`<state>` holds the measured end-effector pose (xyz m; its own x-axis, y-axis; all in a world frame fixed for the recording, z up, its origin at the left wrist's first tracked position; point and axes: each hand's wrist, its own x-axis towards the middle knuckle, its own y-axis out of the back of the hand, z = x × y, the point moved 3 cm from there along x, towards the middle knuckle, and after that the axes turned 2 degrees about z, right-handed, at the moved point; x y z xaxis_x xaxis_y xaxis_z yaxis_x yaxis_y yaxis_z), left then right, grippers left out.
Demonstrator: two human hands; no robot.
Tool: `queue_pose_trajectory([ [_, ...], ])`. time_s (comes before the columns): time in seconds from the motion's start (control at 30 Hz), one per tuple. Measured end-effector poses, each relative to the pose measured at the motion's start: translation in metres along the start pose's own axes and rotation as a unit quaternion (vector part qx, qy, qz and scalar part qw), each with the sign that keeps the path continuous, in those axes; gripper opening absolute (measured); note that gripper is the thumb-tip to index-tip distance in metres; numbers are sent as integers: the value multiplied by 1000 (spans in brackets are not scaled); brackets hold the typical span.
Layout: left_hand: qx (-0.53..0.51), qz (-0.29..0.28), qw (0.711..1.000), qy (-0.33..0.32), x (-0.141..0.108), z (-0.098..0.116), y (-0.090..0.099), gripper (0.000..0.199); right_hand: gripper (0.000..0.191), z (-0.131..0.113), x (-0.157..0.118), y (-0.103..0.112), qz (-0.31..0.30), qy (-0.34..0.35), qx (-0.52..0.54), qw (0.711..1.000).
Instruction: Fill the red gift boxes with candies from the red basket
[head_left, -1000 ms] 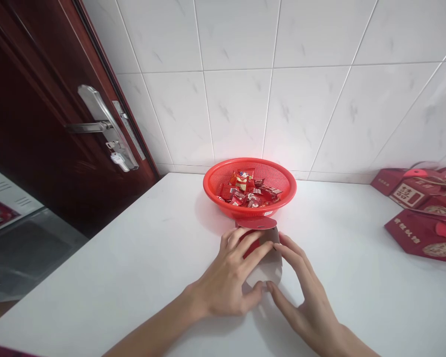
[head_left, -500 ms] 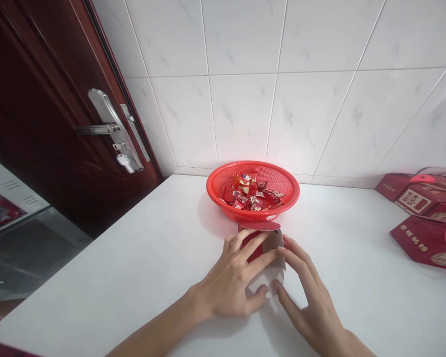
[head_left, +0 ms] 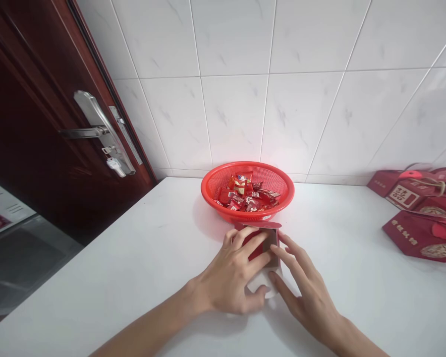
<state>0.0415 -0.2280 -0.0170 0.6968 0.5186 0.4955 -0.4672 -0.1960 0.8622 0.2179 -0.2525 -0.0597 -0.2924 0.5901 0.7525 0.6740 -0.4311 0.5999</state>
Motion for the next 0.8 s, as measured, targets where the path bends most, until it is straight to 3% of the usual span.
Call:
queue_pose_trajectory([
  [0.17,15,6,1000,-16,4,-5,1,56,42,6,1,1,5,-6,-13,1000],
  [0.33,22,-23,999,-30,11,-5,1,47,42,11,2,1,14,9,-42,999],
  [0.67,22,90,995,-32,19,-10,22,41,45,14,8,8,39,17,-47,998],
  [0.8,58,152,987,0,21,-15,30,19,47,16,6,5,30,-12,-27,999],
])
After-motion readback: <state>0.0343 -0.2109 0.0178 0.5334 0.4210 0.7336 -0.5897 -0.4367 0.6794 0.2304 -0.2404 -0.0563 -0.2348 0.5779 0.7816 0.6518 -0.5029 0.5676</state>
